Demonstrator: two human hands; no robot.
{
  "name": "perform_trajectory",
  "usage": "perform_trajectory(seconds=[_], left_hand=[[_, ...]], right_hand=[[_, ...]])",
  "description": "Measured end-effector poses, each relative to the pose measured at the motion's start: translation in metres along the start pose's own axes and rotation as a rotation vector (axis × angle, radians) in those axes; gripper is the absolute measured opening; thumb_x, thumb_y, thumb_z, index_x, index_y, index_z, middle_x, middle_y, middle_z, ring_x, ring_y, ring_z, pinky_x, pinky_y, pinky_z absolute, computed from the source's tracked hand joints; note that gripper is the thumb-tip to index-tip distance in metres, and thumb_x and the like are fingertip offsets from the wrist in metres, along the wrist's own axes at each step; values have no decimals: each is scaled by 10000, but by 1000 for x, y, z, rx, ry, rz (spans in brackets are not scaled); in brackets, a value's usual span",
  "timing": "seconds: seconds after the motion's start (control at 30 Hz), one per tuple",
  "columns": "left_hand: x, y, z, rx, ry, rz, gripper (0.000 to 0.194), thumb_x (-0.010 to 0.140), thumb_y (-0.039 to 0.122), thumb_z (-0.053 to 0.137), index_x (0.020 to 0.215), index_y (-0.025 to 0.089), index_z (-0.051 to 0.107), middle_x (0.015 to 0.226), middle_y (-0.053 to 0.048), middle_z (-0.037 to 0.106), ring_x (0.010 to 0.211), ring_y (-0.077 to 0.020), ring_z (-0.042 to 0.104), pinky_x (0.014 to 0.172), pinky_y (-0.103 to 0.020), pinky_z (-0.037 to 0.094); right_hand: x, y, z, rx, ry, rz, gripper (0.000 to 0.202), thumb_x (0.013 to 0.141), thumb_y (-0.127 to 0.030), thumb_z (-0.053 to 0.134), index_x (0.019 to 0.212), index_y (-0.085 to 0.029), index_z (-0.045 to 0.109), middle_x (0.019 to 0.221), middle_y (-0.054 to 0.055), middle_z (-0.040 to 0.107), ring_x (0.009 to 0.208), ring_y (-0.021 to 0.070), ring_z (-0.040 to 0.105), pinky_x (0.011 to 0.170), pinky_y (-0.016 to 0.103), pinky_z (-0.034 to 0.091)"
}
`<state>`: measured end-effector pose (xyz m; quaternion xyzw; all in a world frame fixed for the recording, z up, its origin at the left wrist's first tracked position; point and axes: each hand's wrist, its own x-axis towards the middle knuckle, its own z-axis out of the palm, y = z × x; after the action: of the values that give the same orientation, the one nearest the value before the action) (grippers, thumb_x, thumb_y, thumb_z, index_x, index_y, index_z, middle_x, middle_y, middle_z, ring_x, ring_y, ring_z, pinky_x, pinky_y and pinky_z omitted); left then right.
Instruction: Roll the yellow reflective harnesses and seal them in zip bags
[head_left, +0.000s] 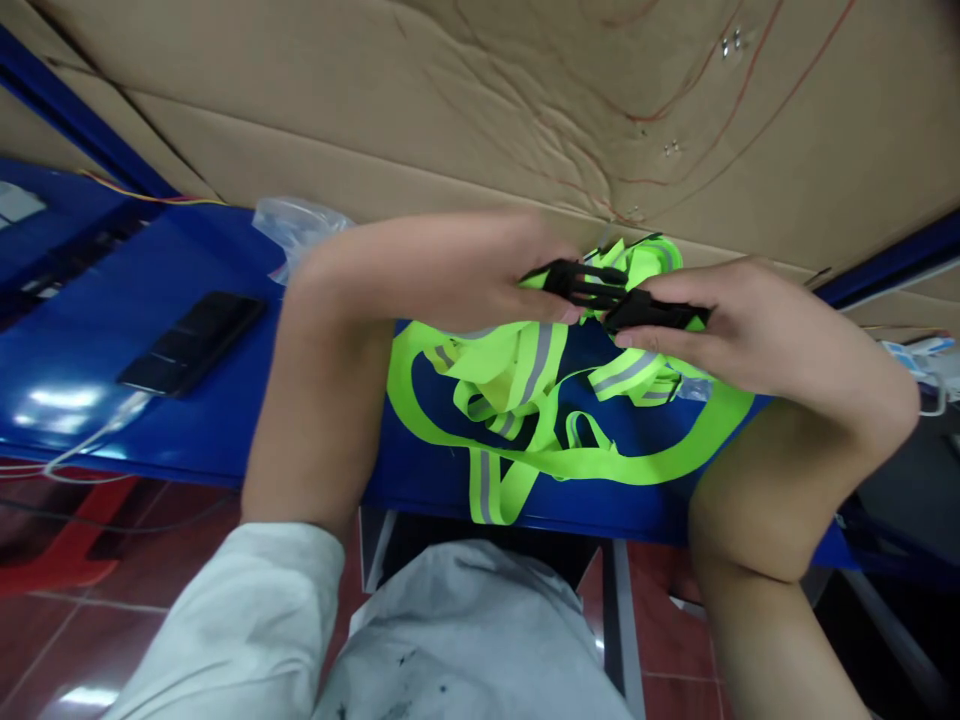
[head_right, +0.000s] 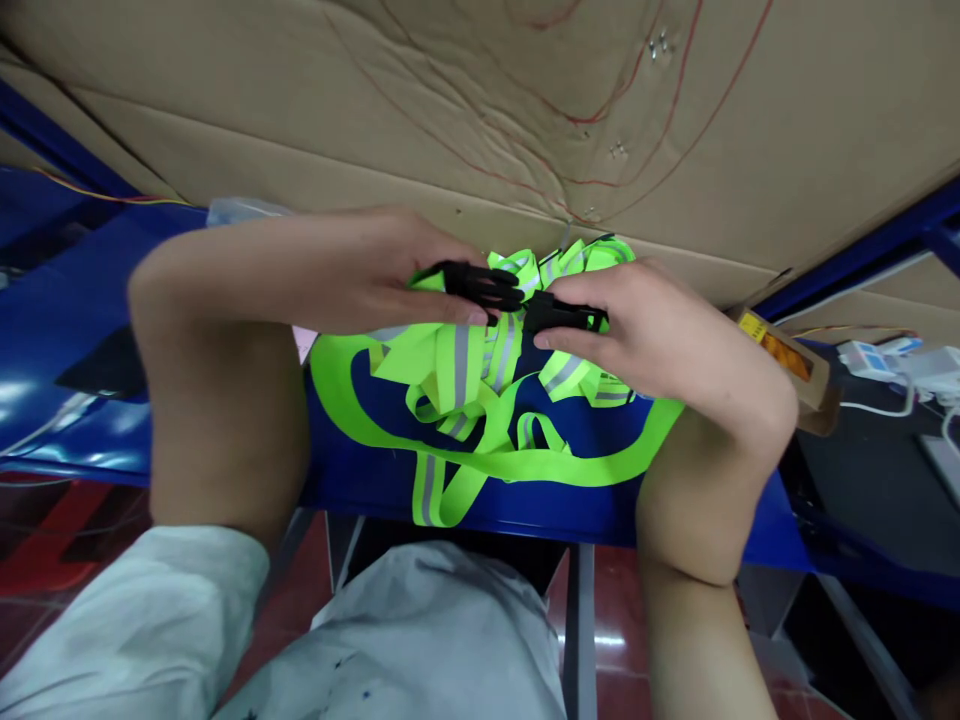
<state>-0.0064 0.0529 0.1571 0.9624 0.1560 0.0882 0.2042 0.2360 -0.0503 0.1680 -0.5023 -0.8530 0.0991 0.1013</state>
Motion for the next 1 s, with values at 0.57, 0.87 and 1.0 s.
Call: perform_trajectory(seconds=[0.57,0.87,1.0], left_hand=[[15,3,20,157,-83,-144,309,1045,356,548,895,138,707,678,12,609,818,-186,705,904,-364,576],[23,-5,29,101,110,-218,359,960,257,649,1302,159,603,1250,-79,701,1228,-319,692,1092,-475,527],[21,-3,32,-36,235,-180,493,968,237,646,1428,189,474,1237,-68,704,1259,-300,678,1117,-471,476]], right_hand=[[14,0,17,-81,-44,23,277,1018,-452,584,929,-229,723,678,26,596,584,182,473,617,375,325],[25,-7,21,-217,152,201,228,960,-336,725,1176,-268,698,1081,116,742,1073,379,707,913,501,520],[23,-9,23,-75,309,191,457,927,-297,774,1327,-322,554,1412,91,623,1258,340,647,1011,522,576]])
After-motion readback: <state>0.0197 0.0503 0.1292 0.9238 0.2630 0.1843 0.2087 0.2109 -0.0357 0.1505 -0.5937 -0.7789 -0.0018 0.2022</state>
